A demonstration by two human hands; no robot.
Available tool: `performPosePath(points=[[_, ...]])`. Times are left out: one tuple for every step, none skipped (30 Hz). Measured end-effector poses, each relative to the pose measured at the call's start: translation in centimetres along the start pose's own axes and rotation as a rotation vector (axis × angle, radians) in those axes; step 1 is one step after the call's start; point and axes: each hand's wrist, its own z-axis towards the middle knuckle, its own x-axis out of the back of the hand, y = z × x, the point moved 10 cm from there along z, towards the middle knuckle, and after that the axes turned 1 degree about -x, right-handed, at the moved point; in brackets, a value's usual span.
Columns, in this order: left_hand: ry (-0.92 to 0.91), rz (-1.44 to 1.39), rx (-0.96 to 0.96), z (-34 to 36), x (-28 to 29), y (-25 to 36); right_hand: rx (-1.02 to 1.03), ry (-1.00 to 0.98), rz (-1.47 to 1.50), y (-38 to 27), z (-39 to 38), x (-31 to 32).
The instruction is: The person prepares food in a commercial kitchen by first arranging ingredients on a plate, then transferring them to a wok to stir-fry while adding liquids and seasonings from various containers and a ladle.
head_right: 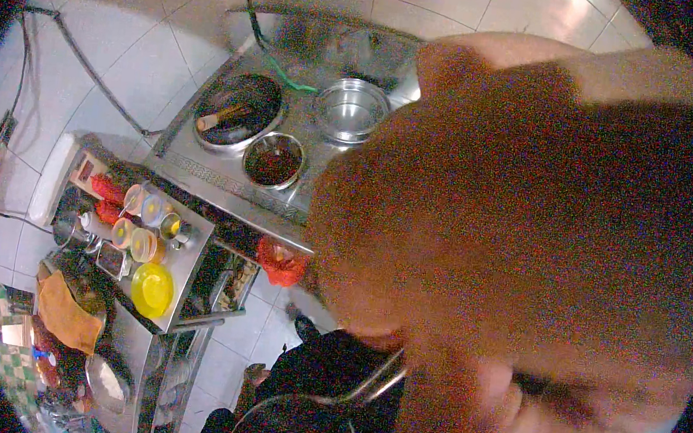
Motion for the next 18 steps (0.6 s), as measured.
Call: performPosePath(points=[[-0.047, -0.06, -0.001, 0.2, -0.5, 0.3, -0.013, 0.002, -0.006, 0.1, -0.2, 0.1], [-0.055, -0.048, 0.007, 0.6, -0.8, 0.6, -0.026, 0.006, -0.018, 0.3, -0.3, 0.3], [-0.019, -0.093, 0.059, 0.3, 0.2, -0.4, 0.001, 0.006, 0.014, 0.4, 0.0, -0.1], [0.016, -0.138, 0.112, -0.5, 1.3, -1.7, 0.021, 0.004, 0.048, 0.5, 0.4, -0.7], [0.052, -0.164, 0.106, -1.4, 2.6, -2.5, 0.045, 0.002, 0.082, 0.8, 0.6, -1.1], [-0.303, -0.487, 0.284, 0.4, -4.1, -1.2, -0.016, 0.001, -0.014, -0.6, 0.1, 0.0], [-0.496, -0.926, 0.379, -2.7, -4.1, -1.7, 0.033, 0.001, 0.072, 0.8, 0.6, -1.1], [-0.493, -0.929, 0.383, -2.8, -4.2, -2.0, 0.034, -0.006, 0.077, 1.0, 0.8, -1.5], [-0.551, -0.944, 0.344, -2.2, -4.8, -1.3, 0.019, -0.007, 0.058, 0.6, 0.6, -1.1], [-0.609, -0.965, 0.303, -1.7, -5.5, -0.7, 0.01, -0.009, 0.041, 0.3, 0.7, -0.8], [-0.516, -0.771, 0.176, -1.0, -4.3, -0.9, 0.004, -0.009, 0.034, 0.1, 0.7, -0.7], [-0.356, -0.517, 0.021, -0.4, -3.0, 0.0, -0.003, -0.011, 0.023, 0.2, 0.4, -0.6], [-0.244, -0.319, -0.069, -1.0, -1.4, 0.1, -0.002, -0.012, 0.034, 0.5, 0.3, -0.6], [-0.191, -0.209, -0.113, -1.4, -0.7, 0.0, 0.002, -0.014, 0.041, 0.7, 0.4, -0.6], [-0.151, -0.123, -0.156, -1.9, -0.5, 0.3, 0.0, -0.02, 0.045, 0.9, 0.4, -0.7], [-0.152, -0.124, -0.152, -1.9, -0.6, 0.2, 0.008, -0.025, 0.059, 0.7, 0.6, -0.9], [-0.159, -0.126, -0.153, -1.5, -1.0, 0.3, 0.015, -0.032, 0.071, 0.6, 0.7, -1.0], [-0.083, -0.037, -0.124, -1.4, -0.6, -0.5, 0.019, -0.042, 0.088, 0.5, 1.0, -1.4]])
